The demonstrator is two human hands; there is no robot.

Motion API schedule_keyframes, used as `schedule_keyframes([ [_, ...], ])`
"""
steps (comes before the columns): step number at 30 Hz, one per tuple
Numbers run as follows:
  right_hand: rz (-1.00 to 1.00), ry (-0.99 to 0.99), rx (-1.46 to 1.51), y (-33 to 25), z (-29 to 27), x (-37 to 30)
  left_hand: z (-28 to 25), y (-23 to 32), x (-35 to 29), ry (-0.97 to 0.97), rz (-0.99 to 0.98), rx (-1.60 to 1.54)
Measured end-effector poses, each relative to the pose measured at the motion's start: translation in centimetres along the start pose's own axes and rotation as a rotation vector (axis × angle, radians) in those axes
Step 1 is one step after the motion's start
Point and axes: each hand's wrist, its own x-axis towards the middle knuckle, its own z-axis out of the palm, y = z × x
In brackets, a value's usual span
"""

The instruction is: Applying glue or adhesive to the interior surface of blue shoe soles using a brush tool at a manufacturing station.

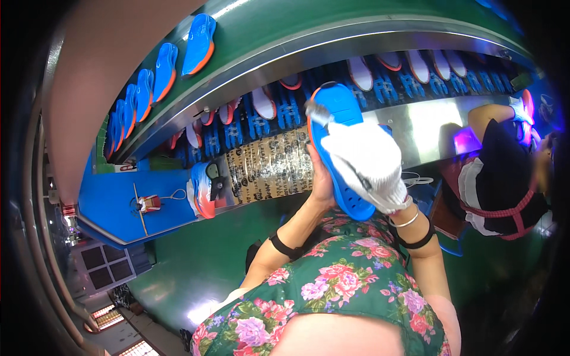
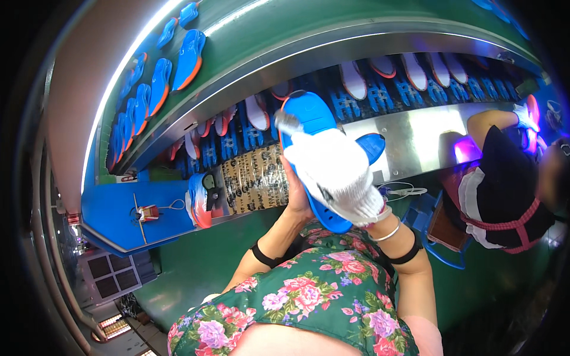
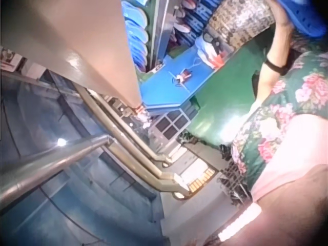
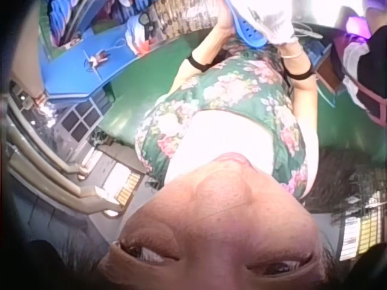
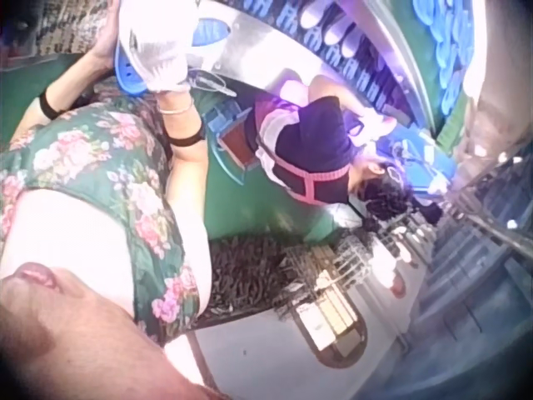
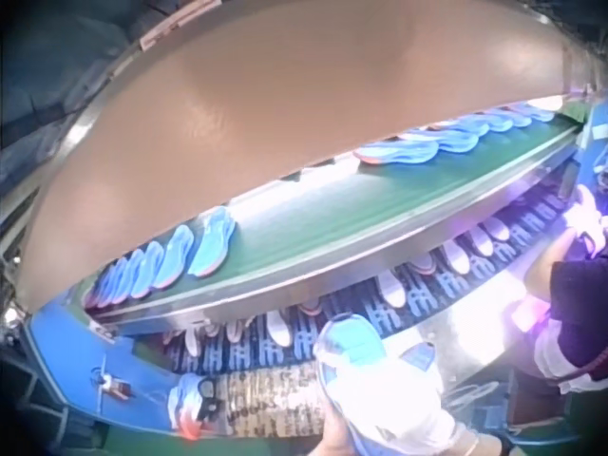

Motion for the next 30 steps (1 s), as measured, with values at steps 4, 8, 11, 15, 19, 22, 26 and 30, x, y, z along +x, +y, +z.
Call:
schedule_keyframes([
  [4,0.112,0.078,0.130,0.6,0.1,-0.7,0.4,0.2,-0.2,0.073,0.014,-0.047],
  [8,0.070,0.100,0.055,1.7,-0.5,-0.5,1.0,0.5,-0.2,0.028,0.018,-0.029],
  [11,-0.045,-0.019,0.036,0.5,0.0,-1.2,1.5,1.2,0.0,0.046,0.035,0.036],
  [15,0.129,0.086,0.363,2.6,-0.6,-1.6,1.7,1.8,0.6,0.018,0.107,0.098],
  [19,-0.024,0.002,0.104,2.0,-1.7,-1.5,0.8,1.6,1.0,-0.008,0.063,0.071],
  [22,-0.126,-0.048,0.162,1.4,-0.2,-3.1,-1.8,0.0,0.4,0.149,0.056,0.107],
  [26,0.201,0.019,0.341,1.9,-1.9,-3.3,-1.6,0.7,1.4,0.011,0.054,-0.054],
  [30,-0.032,-0.069,0.147,1.7,-2.0,-3.9,-0.7,0.7,1.3,0.078,0.057,-0.007],
])
